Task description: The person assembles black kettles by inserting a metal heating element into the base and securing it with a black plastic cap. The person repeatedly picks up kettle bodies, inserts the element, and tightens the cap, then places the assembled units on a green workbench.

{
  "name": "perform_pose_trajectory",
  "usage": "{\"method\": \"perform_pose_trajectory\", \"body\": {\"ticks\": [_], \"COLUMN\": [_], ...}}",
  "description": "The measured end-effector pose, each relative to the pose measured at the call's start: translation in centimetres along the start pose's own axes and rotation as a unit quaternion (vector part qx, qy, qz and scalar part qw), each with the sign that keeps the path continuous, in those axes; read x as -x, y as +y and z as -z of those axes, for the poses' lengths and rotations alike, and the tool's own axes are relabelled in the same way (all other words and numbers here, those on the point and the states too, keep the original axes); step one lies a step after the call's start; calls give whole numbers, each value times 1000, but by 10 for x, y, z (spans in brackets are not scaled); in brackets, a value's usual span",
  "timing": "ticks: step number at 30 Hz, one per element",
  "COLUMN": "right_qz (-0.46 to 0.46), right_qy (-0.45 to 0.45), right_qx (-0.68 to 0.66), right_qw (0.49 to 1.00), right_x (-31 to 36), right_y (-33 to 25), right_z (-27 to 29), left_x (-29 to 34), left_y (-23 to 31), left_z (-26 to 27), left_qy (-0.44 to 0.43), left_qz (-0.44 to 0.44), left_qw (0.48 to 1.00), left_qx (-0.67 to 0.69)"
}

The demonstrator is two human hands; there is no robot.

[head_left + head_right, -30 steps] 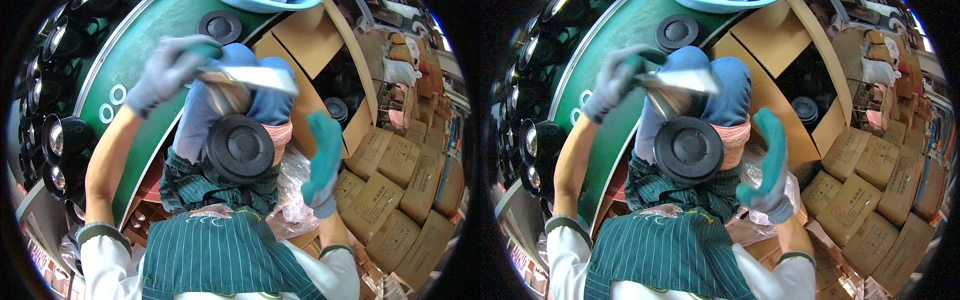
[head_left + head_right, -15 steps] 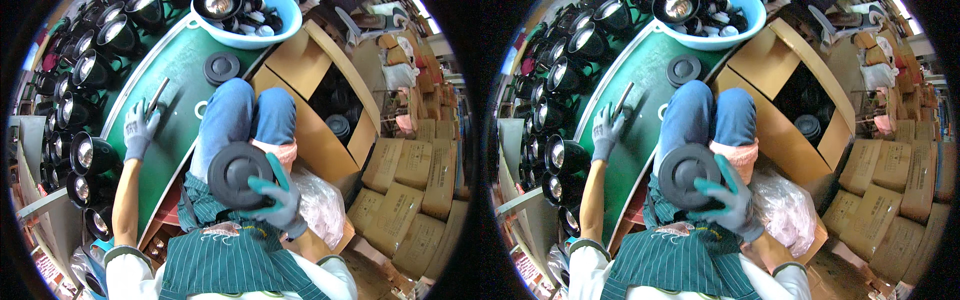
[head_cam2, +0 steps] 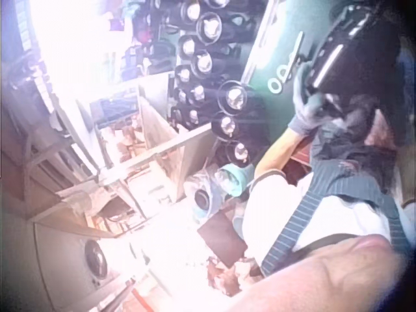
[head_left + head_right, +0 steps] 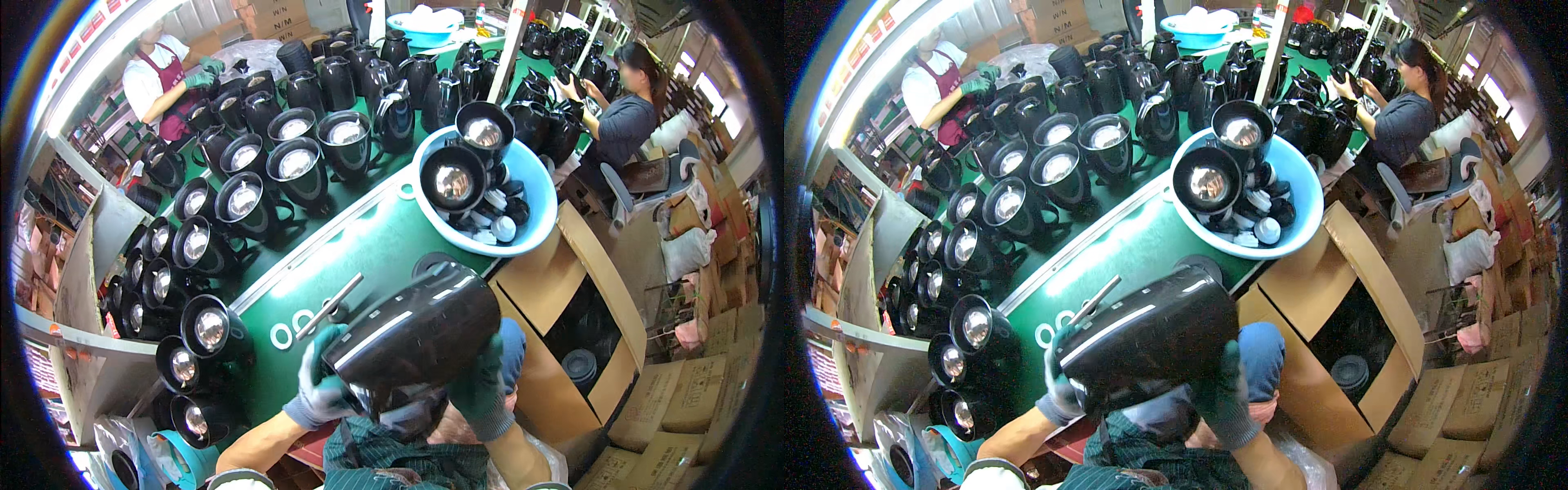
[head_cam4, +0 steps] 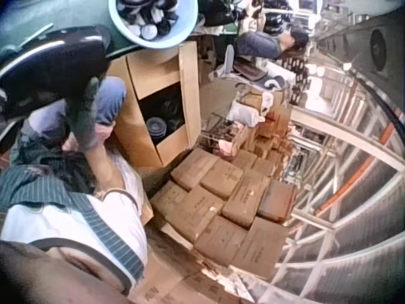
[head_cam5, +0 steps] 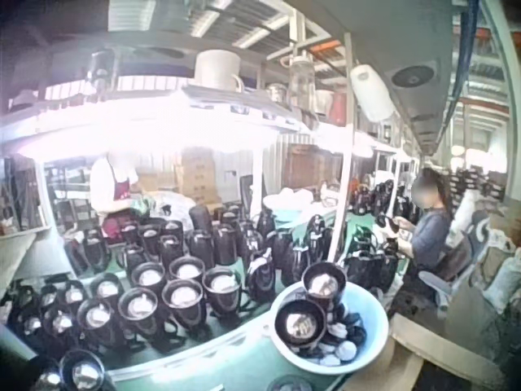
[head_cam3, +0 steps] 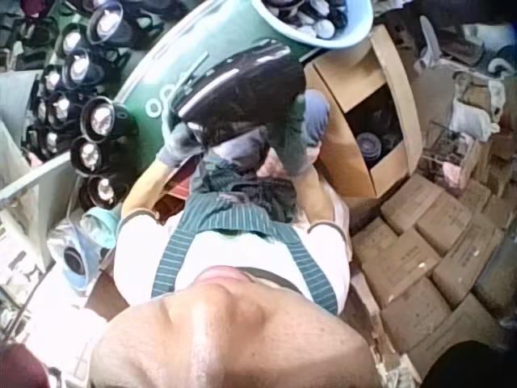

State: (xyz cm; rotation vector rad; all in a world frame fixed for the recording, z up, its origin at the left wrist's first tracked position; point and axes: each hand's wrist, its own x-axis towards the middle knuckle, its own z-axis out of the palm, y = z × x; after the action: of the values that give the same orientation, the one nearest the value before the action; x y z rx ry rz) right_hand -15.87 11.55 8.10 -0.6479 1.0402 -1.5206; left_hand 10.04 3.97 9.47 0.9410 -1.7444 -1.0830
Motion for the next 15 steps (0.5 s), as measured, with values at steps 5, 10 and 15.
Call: {"method": "perform_pose_trajectory", "body": {"ticks": [5, 10, 15], "right_qz": [-218, -325, 72], "right_qy": [20, 39, 29], "right_qx": [-286, -136, 420], "right_qw": [933, 935, 904], "right_x": [-110, -178, -190], "right_y": [29, 62, 80], "right_z": [-21, -54, -76], "left_x": [-83, -171, -237], "left_y": [13, 2, -37], "left_z": [47, 49, 27], "left_qy": [-35, -55, -124], "left_qz": [-147, -61, 49], "left_qw": [946, 926, 856], "left_qx": [-286, -368, -500]}}
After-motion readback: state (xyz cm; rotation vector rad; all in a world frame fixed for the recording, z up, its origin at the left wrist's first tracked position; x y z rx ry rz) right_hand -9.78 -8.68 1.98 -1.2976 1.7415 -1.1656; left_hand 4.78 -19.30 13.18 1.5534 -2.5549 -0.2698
